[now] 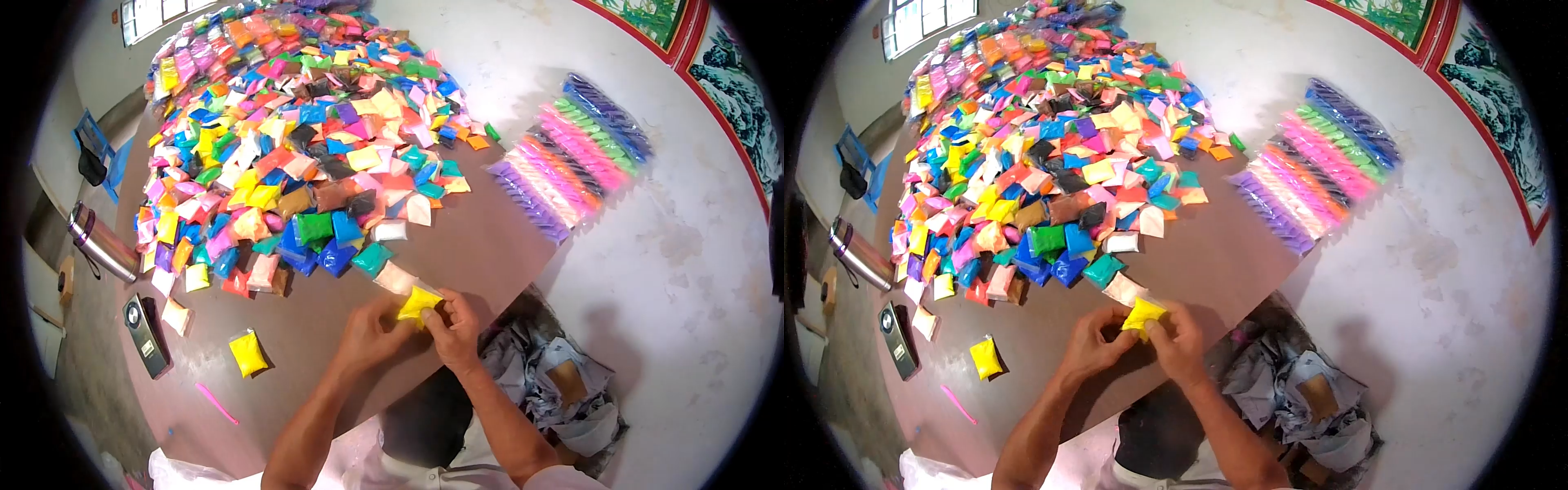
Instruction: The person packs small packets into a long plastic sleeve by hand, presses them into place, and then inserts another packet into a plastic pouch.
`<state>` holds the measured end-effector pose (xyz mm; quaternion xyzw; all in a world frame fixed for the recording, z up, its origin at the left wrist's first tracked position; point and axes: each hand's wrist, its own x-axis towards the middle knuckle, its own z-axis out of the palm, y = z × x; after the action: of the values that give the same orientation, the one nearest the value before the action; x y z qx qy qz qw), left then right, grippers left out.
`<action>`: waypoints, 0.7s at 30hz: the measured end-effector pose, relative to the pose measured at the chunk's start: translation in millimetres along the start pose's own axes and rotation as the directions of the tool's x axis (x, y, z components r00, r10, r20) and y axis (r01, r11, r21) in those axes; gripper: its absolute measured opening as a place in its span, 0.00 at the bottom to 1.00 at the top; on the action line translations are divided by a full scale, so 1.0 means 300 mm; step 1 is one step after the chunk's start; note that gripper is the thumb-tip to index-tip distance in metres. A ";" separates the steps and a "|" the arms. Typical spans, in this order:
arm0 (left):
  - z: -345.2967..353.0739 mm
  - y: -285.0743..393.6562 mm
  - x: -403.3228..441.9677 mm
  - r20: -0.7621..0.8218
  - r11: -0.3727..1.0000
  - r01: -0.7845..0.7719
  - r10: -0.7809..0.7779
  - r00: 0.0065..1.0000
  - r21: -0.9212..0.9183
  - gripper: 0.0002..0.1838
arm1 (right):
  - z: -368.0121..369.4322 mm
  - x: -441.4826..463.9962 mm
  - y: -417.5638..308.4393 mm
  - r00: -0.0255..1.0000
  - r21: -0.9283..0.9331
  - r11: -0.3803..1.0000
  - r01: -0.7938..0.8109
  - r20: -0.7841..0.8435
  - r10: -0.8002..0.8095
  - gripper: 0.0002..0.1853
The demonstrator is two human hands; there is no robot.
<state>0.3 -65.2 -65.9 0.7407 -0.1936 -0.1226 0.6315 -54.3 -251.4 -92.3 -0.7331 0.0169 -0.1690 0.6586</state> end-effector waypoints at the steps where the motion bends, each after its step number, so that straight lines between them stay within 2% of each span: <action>1: 0.006 -0.018 0.001 -0.002 0.998 -0.037 0.037 0.999 0.044 0.16 | 0.000 -0.002 0.006 1.000 0.004 1.000 -0.006 -0.016 0.007 0.20; 3: 0.007 -0.003 0.006 -0.002 0.993 -0.078 0.078 0.997 0.085 0.16 | -0.001 -0.005 0.005 0.999 0.006 1.000 -0.009 -0.034 0.009 0.20; 6: 0.000 0.021 -0.001 0.010 0.998 -0.026 0.026 1.000 0.053 0.15 | 0.007 -0.010 -0.021 0.997 0.024 0.997 -0.079 -0.018 0.080 0.18; 8: 0.001 0.004 0.000 -0.020 0.999 -0.043 0.043 0.999 0.005 0.13 | 0.022 -0.006 -0.044 0.997 0.122 0.990 -0.070 0.025 0.067 0.18; 11: -0.007 0.031 -0.007 -0.052 0.999 -0.006 0.008 0.999 0.047 0.12 | 0.005 -0.007 -0.051 0.995 0.022 0.997 -0.078 0.061 0.076 0.16; 18: -0.008 0.060 -0.013 -0.021 0.999 -0.044 0.045 0.999 0.029 0.15 | 0.011 -0.003 -0.048 0.998 0.089 0.994 -0.070 0.009 0.069 0.16; 21: -0.011 0.062 -0.012 0.002 0.999 0.004 -0.004 1.000 0.046 0.16 | 0.012 -0.005 -0.032 0.998 0.109 0.993 -0.047 -0.028 0.051 0.16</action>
<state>-4.1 -63.0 -47.3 0.7554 -0.1954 -0.1202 0.6139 -56.6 -246.3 -83.6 -0.6931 0.0357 -0.1646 0.7009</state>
